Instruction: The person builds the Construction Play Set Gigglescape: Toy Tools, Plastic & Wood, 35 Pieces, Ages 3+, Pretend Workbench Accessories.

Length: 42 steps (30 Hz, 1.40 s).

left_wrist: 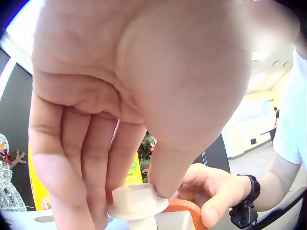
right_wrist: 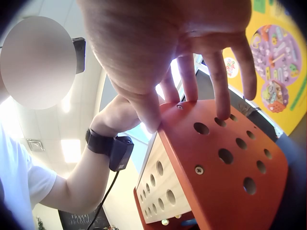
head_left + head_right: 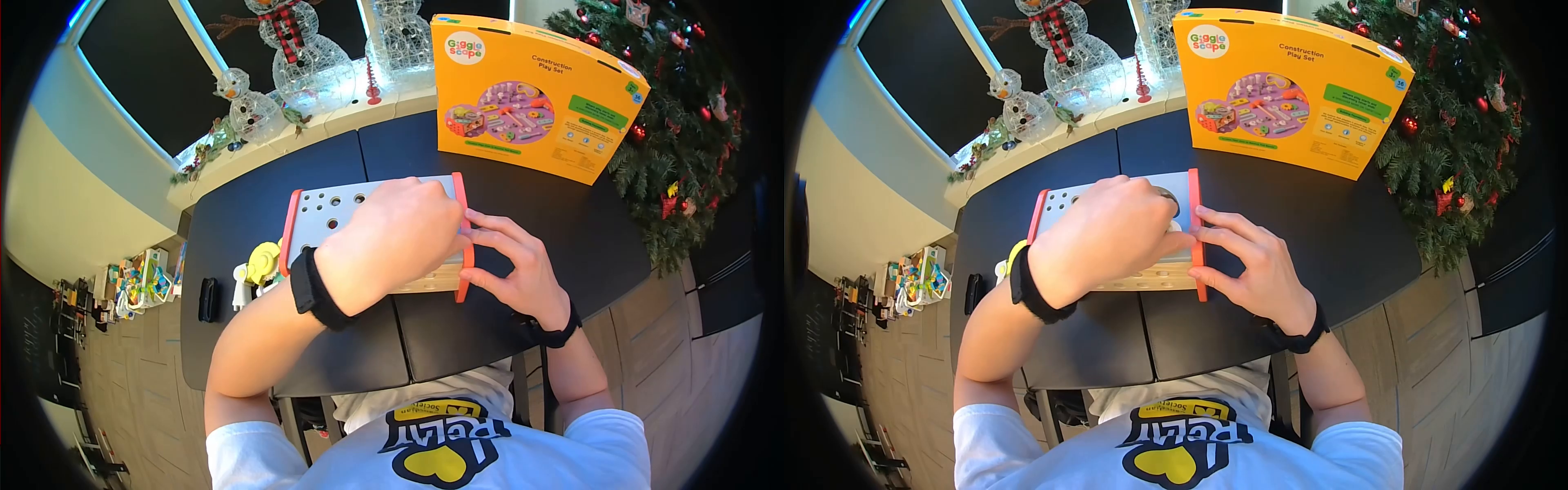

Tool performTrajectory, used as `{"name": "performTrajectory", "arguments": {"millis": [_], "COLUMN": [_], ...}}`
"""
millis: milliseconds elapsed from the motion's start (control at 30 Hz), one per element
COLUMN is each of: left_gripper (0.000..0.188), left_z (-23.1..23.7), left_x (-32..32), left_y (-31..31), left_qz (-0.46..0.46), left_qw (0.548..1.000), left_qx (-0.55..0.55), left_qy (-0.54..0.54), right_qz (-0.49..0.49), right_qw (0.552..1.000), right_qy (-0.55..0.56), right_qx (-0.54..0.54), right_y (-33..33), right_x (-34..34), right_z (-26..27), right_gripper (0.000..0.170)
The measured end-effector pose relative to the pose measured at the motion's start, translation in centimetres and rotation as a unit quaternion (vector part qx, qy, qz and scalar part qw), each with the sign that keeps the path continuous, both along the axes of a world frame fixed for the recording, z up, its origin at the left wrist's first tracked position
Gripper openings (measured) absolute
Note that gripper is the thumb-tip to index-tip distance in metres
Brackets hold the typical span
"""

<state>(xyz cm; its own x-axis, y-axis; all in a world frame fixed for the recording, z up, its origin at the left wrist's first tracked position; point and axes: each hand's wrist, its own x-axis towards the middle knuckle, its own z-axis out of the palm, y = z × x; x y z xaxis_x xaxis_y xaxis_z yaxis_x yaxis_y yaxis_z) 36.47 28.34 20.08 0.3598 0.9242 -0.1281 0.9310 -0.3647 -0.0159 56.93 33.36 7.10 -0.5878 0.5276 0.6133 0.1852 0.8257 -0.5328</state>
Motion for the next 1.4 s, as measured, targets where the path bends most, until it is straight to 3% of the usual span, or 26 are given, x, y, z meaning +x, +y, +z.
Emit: {"name": "performTrajectory", "arguments": {"millis": [133, 233, 333, 433, 533, 633, 733, 833, 933, 1033, 1133, 1200, 1267, 1333, 1400], "left_gripper": [0.023, 0.023, 0.024, 0.023, 0.024, 0.025, 0.026, 0.028, 0.027, 0.028, 0.025, 0.023, 0.021, 0.018, 0.019], "left_z": [-1.7, -1.6, -1.2, -0.2, -0.2, -1.5, -1.9, -1.6, -0.5, 0.5, -1.2, -2.5, -2.6, -1.8, -0.3], "left_x": [-1.2, -2.1, -2.3, -1.4, -0.3, -1.0, -2.2, -2.1, -1.2, 0.0, -1.1, -2.2, -2.3, -1.9, -0.6], "left_y": [0.4, -0.1, -0.5, -0.4, 0.0, 0.0, 0.1, -0.5, -0.5, -0.2, 0.1, 0.3, 0.1, -0.4, -0.3], "left_qz": [-0.082, -0.176, -0.138, -0.032, -0.006, -0.055, -0.177, -0.149, -0.028, 0.032, -0.042, -0.122, -0.146, -0.117, -0.021], "left_qw": [0.994, 0.959, 0.965, 0.997, 1.000, 0.998, 0.965, 0.965, 0.997, 0.998, 0.998, 0.978, 0.961, 0.966, 0.997], "left_qx": [0.020, 0.089, 0.123, 0.036, -0.014, 0.016, 0.096, 0.156, 0.032, -0.044, -0.008, 0.069, 0.113, 0.125, 0.008], "left_qy": [-0.073, -0.204, -0.185, -0.061, 0.001, -0.027, -0.169, -0.151, -0.063, 0.013, -0.034, -0.152, -0.205, -0.192, -0.080], "right_qz": [0.000, -0.002, 0.002, 0.002, 0.000, 0.000, -0.002, -0.002, -0.002, -0.003, -0.002, -0.002, 0.000, 0.001, -0.002], "right_qw": [1.000, 1.000, 1.000, 1.000, 1.000, 1.000, 1.000, 1.000, 1.000, 1.000, 1.000, 1.000, 1.000, 1.000, 1.000], "right_qy": [-0.002, -0.006, 0.002, 0.007, 0.002, 0.002, 0.000, 0.002, 0.007, 0.002, 0.001, 0.000, 0.003, 0.005, 0.005], "right_qx": [0.005, 0.001, -0.006, -0.003, -0.003, 0.002, -0.001, -0.007, -0.004, -0.001, -0.002, -0.001, -0.007, -0.008, -0.003], "right_y": [0.0, -0.1, -0.1, 0.0, -0.1, 0.0, -0.1, -0.2, -0.1, 0.0, -0.1, -0.1, -0.1, -0.1, -0.1], "right_x": [0.0, 0.0, 0.0, -0.1, 0.0, 0.0, 0.0, -0.1, -0.1, 0.0, 0.0, 0.0, 0.0, -0.1, -0.1], "right_z": [0.2, 0.2, 0.2, 0.0, 0.0, 0.1, 0.2, 0.3, 0.0, 0.0, 0.1, 0.1, 0.0, 0.0, 0.0], "right_gripper": [0.045, 0.045, 0.045, 0.045, 0.045, 0.045, 0.044, 0.044, 0.044, 0.045, 0.045, 0.046, 0.045, 0.045, 0.045]}}
